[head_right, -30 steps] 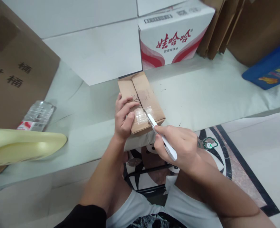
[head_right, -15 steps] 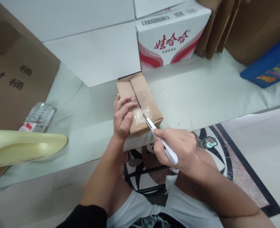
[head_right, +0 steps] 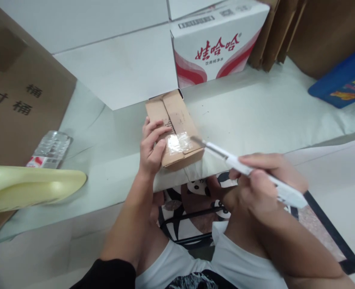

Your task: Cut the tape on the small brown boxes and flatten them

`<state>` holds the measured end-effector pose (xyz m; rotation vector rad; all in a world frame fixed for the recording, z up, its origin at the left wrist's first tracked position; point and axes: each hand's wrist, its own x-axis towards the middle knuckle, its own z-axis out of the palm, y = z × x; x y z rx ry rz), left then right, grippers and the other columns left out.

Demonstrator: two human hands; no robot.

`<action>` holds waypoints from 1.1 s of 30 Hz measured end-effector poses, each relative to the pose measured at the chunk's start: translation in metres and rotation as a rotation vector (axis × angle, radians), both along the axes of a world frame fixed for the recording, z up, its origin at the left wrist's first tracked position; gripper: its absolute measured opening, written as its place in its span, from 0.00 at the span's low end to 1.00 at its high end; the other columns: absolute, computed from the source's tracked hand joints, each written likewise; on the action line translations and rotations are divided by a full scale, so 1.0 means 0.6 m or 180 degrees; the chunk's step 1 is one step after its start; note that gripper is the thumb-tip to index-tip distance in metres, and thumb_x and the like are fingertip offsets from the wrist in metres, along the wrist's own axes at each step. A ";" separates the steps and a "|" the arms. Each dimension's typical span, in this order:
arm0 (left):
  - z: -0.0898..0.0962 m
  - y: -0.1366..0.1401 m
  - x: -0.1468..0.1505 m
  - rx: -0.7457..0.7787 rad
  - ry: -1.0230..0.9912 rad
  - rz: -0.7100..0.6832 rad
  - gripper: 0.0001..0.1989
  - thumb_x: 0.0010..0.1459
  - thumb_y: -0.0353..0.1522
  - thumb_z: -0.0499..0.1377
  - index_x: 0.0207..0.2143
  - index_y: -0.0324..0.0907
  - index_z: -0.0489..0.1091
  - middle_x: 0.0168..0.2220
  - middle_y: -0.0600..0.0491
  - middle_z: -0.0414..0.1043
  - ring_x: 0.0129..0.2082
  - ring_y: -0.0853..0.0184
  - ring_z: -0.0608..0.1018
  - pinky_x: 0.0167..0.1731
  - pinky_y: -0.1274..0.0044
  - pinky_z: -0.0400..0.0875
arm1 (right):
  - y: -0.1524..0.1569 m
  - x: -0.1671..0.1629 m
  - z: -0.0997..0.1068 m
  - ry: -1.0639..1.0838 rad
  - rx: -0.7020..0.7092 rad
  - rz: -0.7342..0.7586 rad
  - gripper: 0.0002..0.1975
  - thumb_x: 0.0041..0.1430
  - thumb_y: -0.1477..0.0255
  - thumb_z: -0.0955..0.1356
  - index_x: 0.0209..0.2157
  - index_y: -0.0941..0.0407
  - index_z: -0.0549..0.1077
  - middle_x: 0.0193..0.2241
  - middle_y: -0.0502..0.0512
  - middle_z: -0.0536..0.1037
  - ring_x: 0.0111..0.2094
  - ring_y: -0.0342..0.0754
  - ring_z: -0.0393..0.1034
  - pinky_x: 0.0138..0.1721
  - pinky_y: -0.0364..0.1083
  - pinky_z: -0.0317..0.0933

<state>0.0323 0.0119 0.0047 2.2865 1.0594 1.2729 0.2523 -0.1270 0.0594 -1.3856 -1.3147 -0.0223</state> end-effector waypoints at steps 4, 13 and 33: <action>0.004 0.000 -0.018 -0.0146 0.0024 -0.0311 0.24 0.65 0.51 0.52 0.54 0.49 0.71 0.63 0.46 0.64 0.69 0.49 0.62 0.70 0.50 0.49 | 0.067 0.011 -0.057 0.0509 0.0531 0.0193 0.10 0.70 0.64 0.63 0.46 0.51 0.72 0.32 0.52 0.80 0.25 0.47 0.77 0.22 0.45 0.69; 0.020 -0.028 -0.004 -0.0347 0.0405 -0.0619 0.48 0.49 0.55 0.67 0.68 0.53 0.53 0.73 0.42 0.44 0.74 0.41 0.46 0.69 0.46 0.45 | 0.077 -0.007 -0.100 -0.0101 -0.0150 0.0988 0.15 0.68 0.64 0.66 0.54 0.52 0.70 0.49 0.60 0.81 0.50 0.53 0.79 0.50 0.53 0.74; -0.006 -0.019 0.010 0.0241 0.0122 -0.0209 0.35 0.59 0.52 0.57 0.64 0.45 0.58 0.65 0.40 0.63 0.66 0.48 0.66 0.67 0.52 0.59 | 0.023 -0.043 -0.066 -0.0358 -0.0044 0.0448 0.07 0.64 0.67 0.68 0.43 0.51 0.74 0.25 0.49 0.81 0.24 0.47 0.78 0.29 0.46 0.74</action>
